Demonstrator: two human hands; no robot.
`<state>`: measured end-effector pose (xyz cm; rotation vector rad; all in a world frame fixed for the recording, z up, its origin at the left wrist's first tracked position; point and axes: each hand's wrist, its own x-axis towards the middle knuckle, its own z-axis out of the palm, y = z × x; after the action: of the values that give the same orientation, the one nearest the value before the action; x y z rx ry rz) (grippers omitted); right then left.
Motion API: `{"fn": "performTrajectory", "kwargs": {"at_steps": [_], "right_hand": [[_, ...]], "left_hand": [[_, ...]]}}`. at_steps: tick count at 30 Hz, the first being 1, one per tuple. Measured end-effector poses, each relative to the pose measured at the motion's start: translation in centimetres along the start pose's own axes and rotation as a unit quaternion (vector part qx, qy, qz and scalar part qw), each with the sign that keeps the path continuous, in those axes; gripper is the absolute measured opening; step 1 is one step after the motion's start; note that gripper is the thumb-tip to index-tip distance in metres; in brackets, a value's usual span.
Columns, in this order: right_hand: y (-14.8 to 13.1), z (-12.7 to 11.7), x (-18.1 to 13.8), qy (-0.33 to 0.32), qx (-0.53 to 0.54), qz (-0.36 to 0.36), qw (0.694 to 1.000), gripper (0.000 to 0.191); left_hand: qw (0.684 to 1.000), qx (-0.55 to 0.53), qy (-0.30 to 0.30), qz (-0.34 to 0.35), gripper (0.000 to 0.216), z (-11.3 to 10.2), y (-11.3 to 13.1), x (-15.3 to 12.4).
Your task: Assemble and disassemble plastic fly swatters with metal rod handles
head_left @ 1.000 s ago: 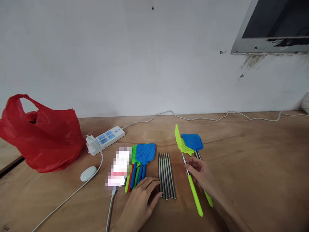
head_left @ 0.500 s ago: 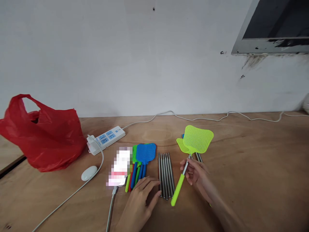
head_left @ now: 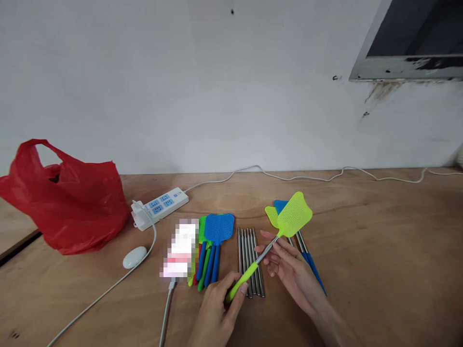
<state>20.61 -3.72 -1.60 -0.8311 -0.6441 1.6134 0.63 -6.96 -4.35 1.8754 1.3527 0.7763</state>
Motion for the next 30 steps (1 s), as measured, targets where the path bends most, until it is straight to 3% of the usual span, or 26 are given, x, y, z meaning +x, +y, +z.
{"fn": "performTrajectory", "kwargs": {"at_steps": [5,7,9,12,16,18,20,22,27,30], "right_hand": [[-0.1,0.1,-0.4,-0.019,-0.054,-0.015,0.998,0.041],[0.0,-0.5,-0.3,-0.02,-0.136,-0.035,0.99,0.038],[0.0,-1.5,-0.1,-0.007,-0.272,-0.078,0.959,0.034],[-0.4,-3.2,0.2,0.019,-0.495,-0.197,0.846,0.025],[-1.8,-3.5,0.0,-0.017,-0.638,-0.368,0.677,0.021],[-2.5,-2.9,-0.1,-0.051,-0.682,-0.412,0.603,0.024],[-3.1,-2.3,-0.2,-0.086,-0.72,-0.415,0.55,0.029],[-3.5,-1.8,-0.1,-0.129,-0.741,-0.387,0.534,0.03],[-3.7,-1.6,0.3,-0.196,-0.726,-0.314,0.58,0.01],[-3.2,-1.7,0.7,-0.201,-0.743,-0.289,0.569,0.005]], "left_hand": [[0.999,0.03,0.011,0.01,0.035,0.4,-0.4,0.3],[0.999,0.04,0.027,0.013,0.036,0.3,-0.8,0.3],[0.998,0.053,0.038,0.013,0.038,-0.1,-1.2,0.2],[0.996,0.09,0.03,-0.003,0.04,-1.3,-1.6,0.3],[0.989,0.143,-0.009,-0.026,0.045,-3.3,-1.1,0.8],[0.987,0.156,-0.03,-0.017,0.049,-4.1,-0.7,1.1],[0.986,0.158,-0.054,-0.007,0.05,-4.6,-0.4,1.4],[0.984,0.161,-0.074,-0.001,0.05,-4.8,-0.3,1.7],[0.978,0.189,-0.09,0.002,0.048,-5.2,-0.8,2.0],[0.97,0.223,-0.096,0.022,0.046,-5.6,-1.0,2.1]]}}
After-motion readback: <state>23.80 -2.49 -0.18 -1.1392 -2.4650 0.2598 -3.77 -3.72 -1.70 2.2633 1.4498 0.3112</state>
